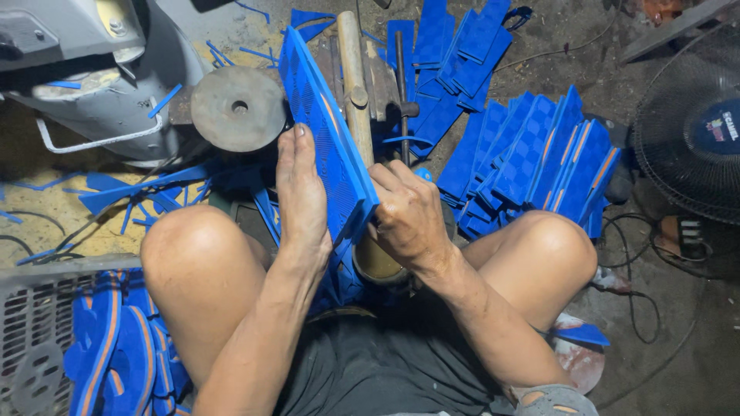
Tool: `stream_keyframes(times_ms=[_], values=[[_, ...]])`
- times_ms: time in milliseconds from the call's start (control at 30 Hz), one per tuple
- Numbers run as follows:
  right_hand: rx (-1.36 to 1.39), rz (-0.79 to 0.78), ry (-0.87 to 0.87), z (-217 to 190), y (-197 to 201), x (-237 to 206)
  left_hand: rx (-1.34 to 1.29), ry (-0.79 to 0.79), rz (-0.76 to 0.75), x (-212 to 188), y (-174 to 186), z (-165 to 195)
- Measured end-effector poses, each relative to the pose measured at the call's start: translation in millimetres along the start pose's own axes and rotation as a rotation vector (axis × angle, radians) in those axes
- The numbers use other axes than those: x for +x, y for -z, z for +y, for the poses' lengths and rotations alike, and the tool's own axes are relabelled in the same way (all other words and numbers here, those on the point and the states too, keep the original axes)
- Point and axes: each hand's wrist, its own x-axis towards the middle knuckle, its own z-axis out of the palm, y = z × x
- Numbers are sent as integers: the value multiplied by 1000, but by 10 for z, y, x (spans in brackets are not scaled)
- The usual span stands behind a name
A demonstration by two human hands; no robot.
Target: The person sits on the floor and uses a handheld blade to trim excess blue rubber from the edges of flip-flop soles. They repeatedly press the soles against a vertical metal guide and scrape along the edges to remove protruding material.
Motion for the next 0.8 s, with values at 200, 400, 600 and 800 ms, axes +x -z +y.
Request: stream_keyframes(times_ms=[200, 400, 600, 800], values=[[-21, 32, -44, 30, -5, 17, 19, -24, -62, -56, -12, 3], [-40, 26, -103, 88, 43, 67, 89, -11, -84, -130, -70, 36], [22, 70, -122, 127, 122, 120, 109, 1, -158, -180, -162, 102], [-22, 50, -115, 237, 110, 136, 51, 134, -182, -220, -189, 154]])
